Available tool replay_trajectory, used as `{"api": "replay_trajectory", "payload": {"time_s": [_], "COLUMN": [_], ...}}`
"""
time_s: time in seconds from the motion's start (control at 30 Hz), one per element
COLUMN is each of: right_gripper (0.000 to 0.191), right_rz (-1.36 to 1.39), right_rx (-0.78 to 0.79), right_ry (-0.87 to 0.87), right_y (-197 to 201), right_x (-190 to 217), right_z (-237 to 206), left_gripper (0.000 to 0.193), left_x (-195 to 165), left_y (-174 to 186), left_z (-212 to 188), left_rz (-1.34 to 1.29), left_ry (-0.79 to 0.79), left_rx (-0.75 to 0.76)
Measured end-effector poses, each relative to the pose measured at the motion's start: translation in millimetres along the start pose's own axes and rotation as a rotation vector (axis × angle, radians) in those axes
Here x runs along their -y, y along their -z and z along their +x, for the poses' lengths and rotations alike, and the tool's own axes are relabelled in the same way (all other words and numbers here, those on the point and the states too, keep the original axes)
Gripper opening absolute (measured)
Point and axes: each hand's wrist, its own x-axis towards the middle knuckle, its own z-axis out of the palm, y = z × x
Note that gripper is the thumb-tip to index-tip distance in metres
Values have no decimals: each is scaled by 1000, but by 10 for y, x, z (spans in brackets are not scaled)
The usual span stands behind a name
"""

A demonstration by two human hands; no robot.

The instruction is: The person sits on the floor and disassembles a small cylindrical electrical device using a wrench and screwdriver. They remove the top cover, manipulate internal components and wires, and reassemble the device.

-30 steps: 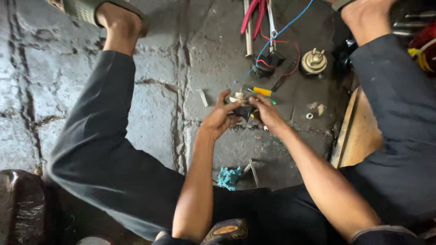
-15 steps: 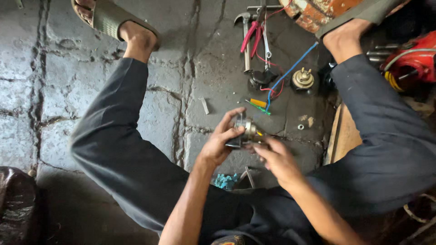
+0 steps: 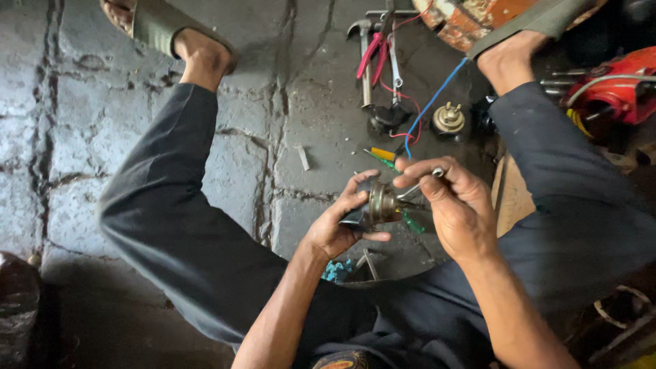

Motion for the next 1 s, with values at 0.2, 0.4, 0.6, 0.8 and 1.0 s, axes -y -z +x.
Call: {"api": "replay_trajectory", "payload": {"time_s": [0.2,0.4,0.6,0.8,1.0], "right_gripper": [35,26,31,33,30], "right_rz": [176,378,591,353,285], "right_rx": [62,35,16,-141,-340], "right_ry": [-164,-184,-288,-358,-423], "right_y": [104,100,81,31,-22], "right_x": [-104,-227,-268,-352,-356], "right_z": [133,288,383,347,344], "left_gripper": [61,60,61,55,54], "left_x": [11,13,67,161,208], "left_y": [3,-61,-45,-7,11], "left_z": [15,10,13,123,185], "left_rz": [19,-6,-93,9,133], "left_ry": [26,-9,61,43,-61], "left_rx": [29,63,84,-95,-185]}}
